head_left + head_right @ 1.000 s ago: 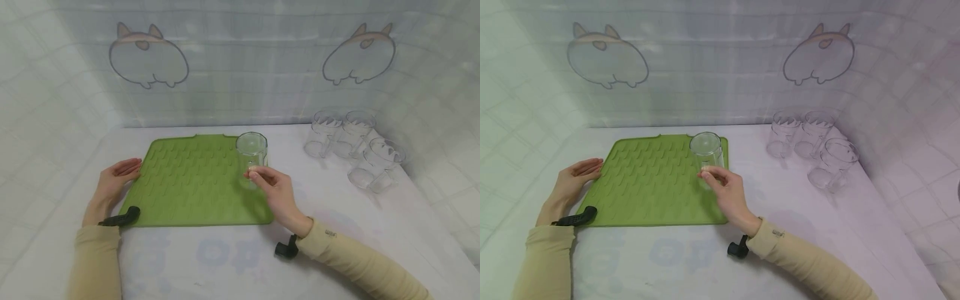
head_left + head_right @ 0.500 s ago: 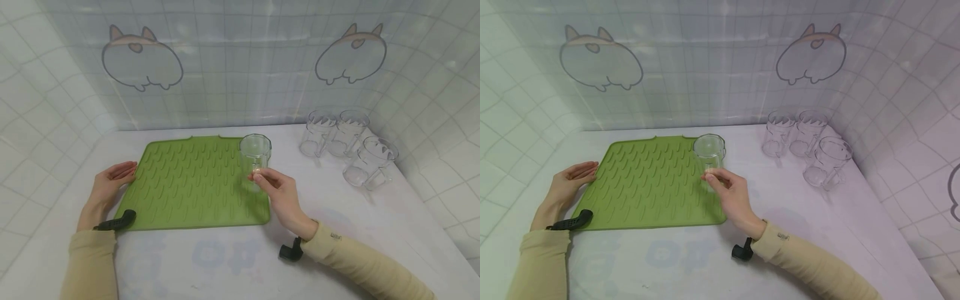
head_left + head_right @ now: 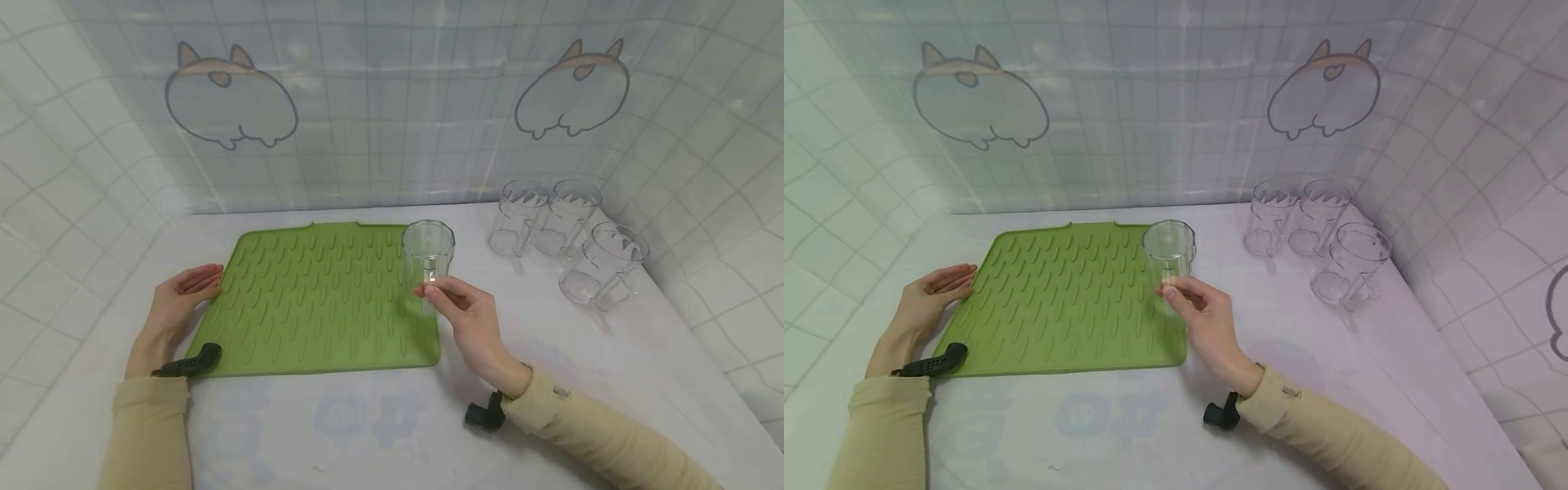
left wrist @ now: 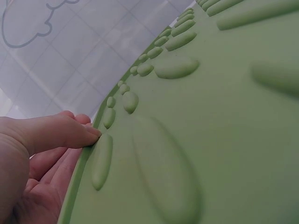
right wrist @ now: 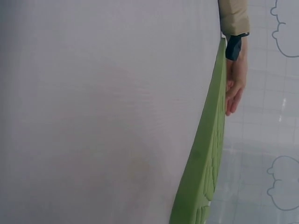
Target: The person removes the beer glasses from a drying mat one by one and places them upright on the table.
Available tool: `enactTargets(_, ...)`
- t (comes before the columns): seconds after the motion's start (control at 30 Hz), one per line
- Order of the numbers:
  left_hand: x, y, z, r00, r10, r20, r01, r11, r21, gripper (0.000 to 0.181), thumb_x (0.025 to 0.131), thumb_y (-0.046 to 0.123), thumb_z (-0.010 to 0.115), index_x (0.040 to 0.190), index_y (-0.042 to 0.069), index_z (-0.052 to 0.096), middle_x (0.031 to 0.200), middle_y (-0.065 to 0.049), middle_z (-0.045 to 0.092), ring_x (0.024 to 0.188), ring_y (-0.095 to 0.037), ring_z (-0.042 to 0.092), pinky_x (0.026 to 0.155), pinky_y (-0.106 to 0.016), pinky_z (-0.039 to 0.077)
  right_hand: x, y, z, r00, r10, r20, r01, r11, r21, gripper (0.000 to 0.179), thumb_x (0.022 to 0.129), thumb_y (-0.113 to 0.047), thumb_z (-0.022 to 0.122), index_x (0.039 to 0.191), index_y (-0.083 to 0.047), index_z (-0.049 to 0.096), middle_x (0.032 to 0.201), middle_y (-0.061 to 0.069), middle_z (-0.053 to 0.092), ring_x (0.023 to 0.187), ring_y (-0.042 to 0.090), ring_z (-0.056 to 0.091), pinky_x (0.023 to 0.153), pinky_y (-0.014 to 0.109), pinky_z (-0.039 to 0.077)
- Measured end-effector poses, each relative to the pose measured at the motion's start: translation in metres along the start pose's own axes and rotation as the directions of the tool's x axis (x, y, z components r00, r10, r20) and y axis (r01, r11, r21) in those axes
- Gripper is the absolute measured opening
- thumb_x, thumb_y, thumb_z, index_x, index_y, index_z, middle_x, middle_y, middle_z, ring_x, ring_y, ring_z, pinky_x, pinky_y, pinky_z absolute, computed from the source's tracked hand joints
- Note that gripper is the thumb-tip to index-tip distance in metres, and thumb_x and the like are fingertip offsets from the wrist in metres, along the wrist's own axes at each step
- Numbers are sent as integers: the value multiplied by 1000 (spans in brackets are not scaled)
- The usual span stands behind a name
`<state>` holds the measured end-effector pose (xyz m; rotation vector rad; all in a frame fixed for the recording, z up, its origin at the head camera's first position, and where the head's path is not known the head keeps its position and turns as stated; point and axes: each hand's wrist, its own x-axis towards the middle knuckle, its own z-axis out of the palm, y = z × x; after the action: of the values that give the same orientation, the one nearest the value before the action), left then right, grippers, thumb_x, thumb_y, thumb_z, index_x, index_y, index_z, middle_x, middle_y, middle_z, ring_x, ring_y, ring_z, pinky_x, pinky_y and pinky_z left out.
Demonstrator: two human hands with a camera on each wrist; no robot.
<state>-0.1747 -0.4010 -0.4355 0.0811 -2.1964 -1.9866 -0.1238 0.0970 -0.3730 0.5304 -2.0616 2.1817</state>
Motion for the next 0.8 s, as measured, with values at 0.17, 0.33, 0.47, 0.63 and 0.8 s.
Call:
enactTargets(0.17,0,-1,0,1000,0,7,0,1000,-3,61,81,2,71,134,-6,43,118,5,64,100,-1,63,85,-13,50,-2,0,-2,1000,14,-2,-14,1000,5,26,89,-21,65,107,-2,67,101,12,70,102,22,64,98,33,49)
enactTargets(0.33,1,-2,-1,1000,2,-1,-2,1000,8,60,81,2,71,134,-5,44,117,6,65,99,0,63,84,-12,51,-3,-1,-2,1000,19,-3,-19,1000,4,29,89,-22,65,107,0,66,100,12,70,101,22,64,98,33,49)
enactTargets(0.47,2,-1,-1,1000,2,-7,-2,1000,26,60,81,3,72,133,-5,45,115,8,65,99,0,63,84,-12,51,-2,-1,-3,1000,22,6,-22,1000,-4,29,90,-21,65,108,1,66,100,12,70,102,21,63,99,32,48)
enactTargets(0.63,1,2,-1,1000,-12,-8,13,996,83,61,81,7,72,134,-4,44,118,8,64,98,3,62,83,-10,50,-3,-3,-3,999,28,22,-28,1000,1,28,90,-21,64,108,0,65,101,12,69,102,22,63,99,32,49)
enactTargets(0.8,0,6,-2,1000,-16,3,15,975,222,61,84,15,71,136,-1,44,125,4,61,99,6,60,84,-7,48,-3,-5,-4,999,22,39,-23,1000,7,28,90,-21,64,108,0,65,100,11,69,102,23,63,98,33,49)
